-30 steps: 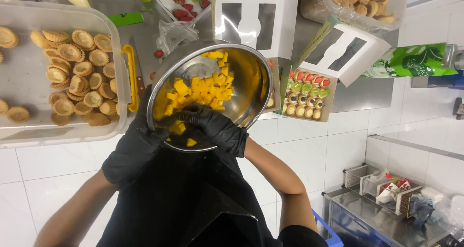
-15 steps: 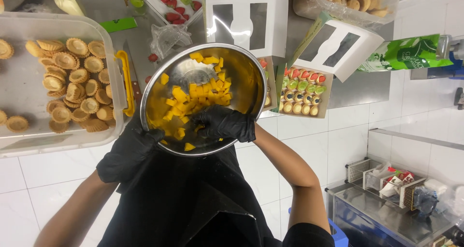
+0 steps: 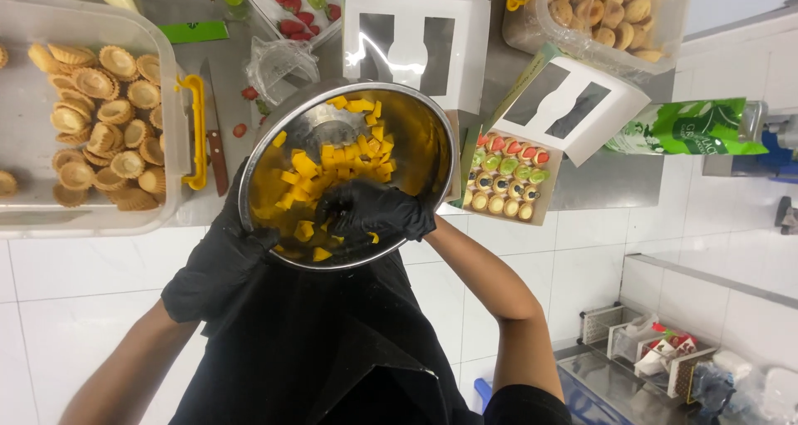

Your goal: Decorating small tarts with strawberries and mango chunks in a bakery production area.

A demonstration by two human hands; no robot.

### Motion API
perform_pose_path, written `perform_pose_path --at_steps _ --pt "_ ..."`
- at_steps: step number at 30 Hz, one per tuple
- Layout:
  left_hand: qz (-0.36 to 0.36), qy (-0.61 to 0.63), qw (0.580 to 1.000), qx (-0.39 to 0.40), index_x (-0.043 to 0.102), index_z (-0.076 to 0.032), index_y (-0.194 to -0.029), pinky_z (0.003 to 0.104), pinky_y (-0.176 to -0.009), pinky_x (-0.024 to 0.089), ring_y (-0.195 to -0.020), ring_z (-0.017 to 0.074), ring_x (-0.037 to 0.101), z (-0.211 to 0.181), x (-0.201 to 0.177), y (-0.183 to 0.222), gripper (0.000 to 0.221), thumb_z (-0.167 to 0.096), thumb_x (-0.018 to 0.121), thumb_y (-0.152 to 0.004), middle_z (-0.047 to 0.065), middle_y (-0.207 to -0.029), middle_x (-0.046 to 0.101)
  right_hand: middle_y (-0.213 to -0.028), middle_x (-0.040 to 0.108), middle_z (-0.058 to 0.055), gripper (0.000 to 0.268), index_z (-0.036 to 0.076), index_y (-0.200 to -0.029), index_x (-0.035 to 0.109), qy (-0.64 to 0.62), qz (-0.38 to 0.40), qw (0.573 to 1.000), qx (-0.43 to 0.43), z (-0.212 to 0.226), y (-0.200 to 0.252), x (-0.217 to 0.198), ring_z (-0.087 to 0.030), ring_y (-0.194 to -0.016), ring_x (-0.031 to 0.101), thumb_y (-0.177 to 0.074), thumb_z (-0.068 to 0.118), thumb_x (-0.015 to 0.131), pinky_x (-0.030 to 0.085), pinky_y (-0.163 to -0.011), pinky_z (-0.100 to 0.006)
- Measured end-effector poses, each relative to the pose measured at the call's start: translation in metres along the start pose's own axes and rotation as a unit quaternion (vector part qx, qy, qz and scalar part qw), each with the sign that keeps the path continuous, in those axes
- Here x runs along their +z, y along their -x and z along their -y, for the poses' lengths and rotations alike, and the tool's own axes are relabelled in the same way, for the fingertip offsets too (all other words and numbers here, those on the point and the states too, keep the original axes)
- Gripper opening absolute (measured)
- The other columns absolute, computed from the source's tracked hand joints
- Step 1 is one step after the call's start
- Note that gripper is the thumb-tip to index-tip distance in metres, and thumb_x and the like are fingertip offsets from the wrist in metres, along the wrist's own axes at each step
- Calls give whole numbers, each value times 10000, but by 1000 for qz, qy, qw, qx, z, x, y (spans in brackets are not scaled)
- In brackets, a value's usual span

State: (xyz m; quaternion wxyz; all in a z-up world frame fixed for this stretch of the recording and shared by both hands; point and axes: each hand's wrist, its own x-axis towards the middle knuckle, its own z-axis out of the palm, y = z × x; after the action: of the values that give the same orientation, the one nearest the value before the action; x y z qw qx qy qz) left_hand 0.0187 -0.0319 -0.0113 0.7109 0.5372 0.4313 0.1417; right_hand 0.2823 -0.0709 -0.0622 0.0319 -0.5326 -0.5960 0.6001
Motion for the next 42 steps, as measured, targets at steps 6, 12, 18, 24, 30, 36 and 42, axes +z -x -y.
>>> perform_pose_path --at_steps 6,12,18,24,30,36,42 --pt "-31 140 989 31 180 -161 -1655 407 -1184 392 -1497 242 387 -16 37 12 937 -79 671 -862 99 -1620 403 -1117 737 -41 285 32 -1155 706 -249 -100 960 -83 32 103 -49 -126 -1029 691 -888 2 801 589 -937 -283" --pt "-119 274 954 -3 348 -141 -1586 444 -842 621 -1199 254 629 -1 52 33 733 -36 608 -908 103 -1427 557 -1061 735 -44 296 46 -1154 723 -253 -301 919 -36 -84 157 -56 -114 -958 693 -869 17 795 594 -871 -279" --pt "-207 275 939 19 483 -25 -1463 468 -861 630 -1098 287 696 10 55 52 503 12 576 -971 164 -1321 646 -1017 715 -128 263 49 -1104 718 -17 -398 917 -13 -207 88 3 -245 -887 734 -844 64 756 594 -776 -346" --pt "-251 279 927 10 529 -19 -1398 482 -914 649 -1126 295 702 -3 68 67 463 32 568 -940 164 -1310 655 -1038 673 -200 257 31 -1141 688 86 -374 924 3 -223 71 17 -367 -953 681 -897 102 725 554 -843 -427" --pt "-268 292 918 5 535 -14 -1382 476 -895 649 -1101 287 709 5 76 78 455 22 595 -932 159 -1280 667 -1124 673 -194 249 45 -1176 701 109 -424 898 -39 -226 74 27 -374 -1021 669 -928 65 685 547 -862 -419" --pt "-266 276 924 -8 549 -33 -1368 435 -818 660 -1031 265 726 6 79 76 440 -6 606 -932 142 -1225 693 -1139 696 -172 226 45 -1146 724 76 -420 902 -59 -245 69 30 -344 -1055 687 -932 31 653 554 -897 -396" --pt "-235 267 935 5 540 -47 -1433 381 -768 592 -955 232 662 37 76 77 480 -37 668 -971 123 -1204 677 -1084 732 -142 200 35 -1135 742 39 -514 853 -81 -136 126 -9 -252 -978 729 -941 1 709 593 -844 -325"
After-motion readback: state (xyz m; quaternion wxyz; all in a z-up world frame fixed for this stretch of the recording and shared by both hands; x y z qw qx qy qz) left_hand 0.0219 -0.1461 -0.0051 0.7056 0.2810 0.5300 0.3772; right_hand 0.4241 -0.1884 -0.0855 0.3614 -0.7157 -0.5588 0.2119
